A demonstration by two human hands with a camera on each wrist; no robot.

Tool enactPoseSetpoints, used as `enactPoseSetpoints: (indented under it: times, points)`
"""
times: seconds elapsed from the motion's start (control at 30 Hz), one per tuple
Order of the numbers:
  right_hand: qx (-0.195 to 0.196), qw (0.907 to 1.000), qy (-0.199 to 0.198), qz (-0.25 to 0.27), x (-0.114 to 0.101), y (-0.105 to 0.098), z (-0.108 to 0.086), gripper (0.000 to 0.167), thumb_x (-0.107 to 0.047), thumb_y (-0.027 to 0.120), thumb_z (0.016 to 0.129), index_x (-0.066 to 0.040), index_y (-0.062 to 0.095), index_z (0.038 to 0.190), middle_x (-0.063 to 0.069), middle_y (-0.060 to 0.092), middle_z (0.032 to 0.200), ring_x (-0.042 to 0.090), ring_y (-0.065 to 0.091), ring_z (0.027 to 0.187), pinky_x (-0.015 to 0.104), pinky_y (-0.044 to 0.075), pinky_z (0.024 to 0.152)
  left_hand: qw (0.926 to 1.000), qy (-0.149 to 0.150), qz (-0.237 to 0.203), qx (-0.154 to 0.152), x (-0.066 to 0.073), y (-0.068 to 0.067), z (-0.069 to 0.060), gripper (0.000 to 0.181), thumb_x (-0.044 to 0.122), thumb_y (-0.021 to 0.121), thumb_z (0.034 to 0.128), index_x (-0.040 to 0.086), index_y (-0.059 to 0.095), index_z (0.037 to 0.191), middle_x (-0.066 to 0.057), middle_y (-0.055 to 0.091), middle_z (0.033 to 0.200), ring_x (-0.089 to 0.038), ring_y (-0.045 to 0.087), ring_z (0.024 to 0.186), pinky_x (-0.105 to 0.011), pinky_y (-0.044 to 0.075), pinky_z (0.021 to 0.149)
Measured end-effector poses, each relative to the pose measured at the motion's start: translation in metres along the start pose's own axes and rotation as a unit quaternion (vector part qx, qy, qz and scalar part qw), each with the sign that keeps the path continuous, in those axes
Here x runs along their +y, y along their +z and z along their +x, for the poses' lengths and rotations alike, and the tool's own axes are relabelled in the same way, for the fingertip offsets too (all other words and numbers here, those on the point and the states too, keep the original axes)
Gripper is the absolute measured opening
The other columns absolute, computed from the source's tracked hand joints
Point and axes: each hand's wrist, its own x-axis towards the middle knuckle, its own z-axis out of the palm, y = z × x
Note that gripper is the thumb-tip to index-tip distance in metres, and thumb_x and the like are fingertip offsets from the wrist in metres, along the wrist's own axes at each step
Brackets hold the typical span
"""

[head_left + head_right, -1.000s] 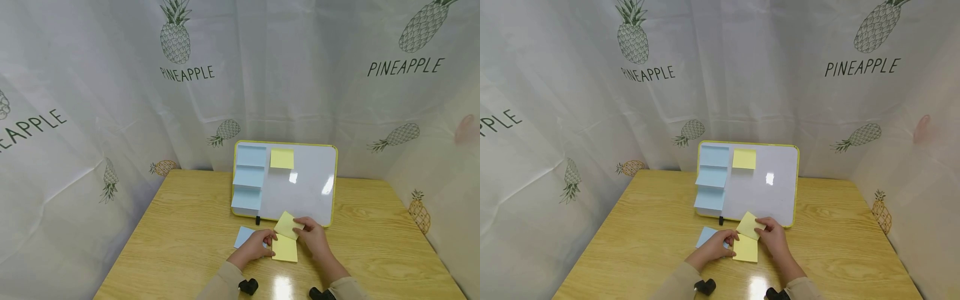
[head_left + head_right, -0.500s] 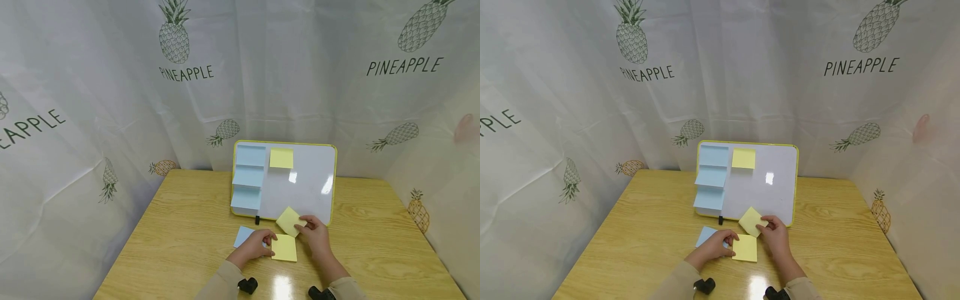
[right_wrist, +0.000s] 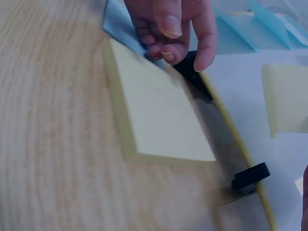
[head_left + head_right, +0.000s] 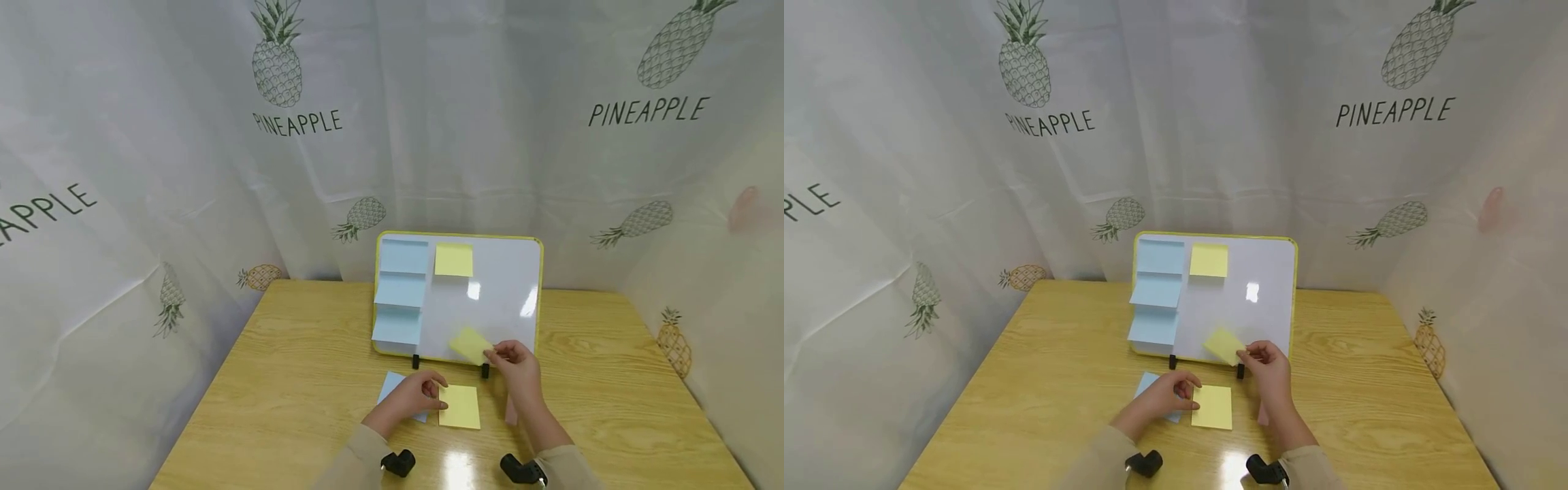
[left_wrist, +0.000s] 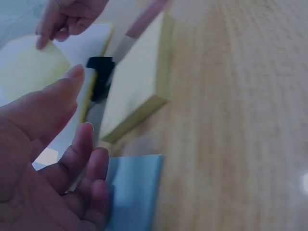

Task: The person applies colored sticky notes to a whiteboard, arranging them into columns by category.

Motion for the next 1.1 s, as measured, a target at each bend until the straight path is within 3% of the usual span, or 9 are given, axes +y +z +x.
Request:
enactPoseSetpoints:
  times: [0.17,0.3,0.5,0.67,0.87,1.1]
  points:
    - [-0.007,0.9984,-0.011,0.054,-0.016,0.005,0.005,0.028,0.002,0.074,0.084,0.005,0.051,0.099,0.005,0.069,0.088,0.017,0.068,0.07,0.032,0.056,0.067,0.9992,0.018,-0.028,0.022,0.02,-0.017,0.005,0.026,0.013,0.076,0.086,0.009,0.067,0.11,0.003,0.057,0.081,-0.01,0.052,0.069,-0.027,0.045,0.063]
    - [-0.011,0.9959,-0.017,0.089,-0.027,0.012,0.009,0.028,0.004,0.073,0.085,0.007,0.049,0.099,0.009,0.07,0.088,0.02,0.072,0.076,0.035,0.057,0.071,0.9962,0.051,-0.023,0.067,0.042,-0.032,0.007,0.024,0.014,0.075,0.0871,0.006,0.066,0.108,0.003,0.057,0.081,-0.011,0.052,0.071,-0.027,0.045,0.063]
    - [-0.019,0.9881,-0.035,0.148,-0.038,0.025,0.018,0.027,0.009,0.071,0.083,0.007,0.048,0.096,0.007,0.071,0.087,0.02,0.071,0.082,0.035,0.055,0.08,0.9846,0.085,0.012,0.152,0.08,-0.055,0.01,0.023,0.02,0.075,0.0884,0.007,0.068,0.106,0.005,0.058,0.084,-0.01,0.055,0.076,-0.028,0.048,0.069]
    - [-0.034,0.977,-0.061,0.201,-0.043,0.034,0.024,0.029,0.014,0.071,0.081,0.006,0.048,0.097,0.009,0.071,0.091,0.02,0.07,0.085,0.034,0.053,0.082,0.9747,0.083,0.027,0.206,0.103,-0.08,0.022,0.018,0.024,0.072,0.091,0.014,0.068,0.105,0.005,0.059,0.085,-0.012,0.056,0.077,-0.029,0.049,0.068]
    - [-0.013,0.974,-0.073,0.214,-0.045,0.045,0.031,0.032,0.012,0.074,0.079,0.003,0.05,0.098,0.011,0.07,0.097,0.02,0.069,0.089,0.032,0.053,0.082,0.9733,0.051,0.051,0.218,0.105,-0.099,0.044,0.018,0.025,0.072,0.0911,0.016,0.069,0.107,0.004,0.061,0.088,-0.013,0.057,0.082,-0.031,0.049,0.069]
    - [0.023,0.9762,-0.077,0.201,-0.04,0.058,0.039,0.038,0.012,0.076,0.077,0.005,0.051,0.105,0.014,0.066,0.104,0.021,0.061,0.098,0.031,0.053,0.082,0.9801,0.014,0.016,0.198,0.091,-0.101,0.069,0.025,0.023,0.07,0.0923,0.015,0.065,0.116,0.001,0.062,0.099,-0.017,0.06,0.09,-0.035,0.05,0.075]
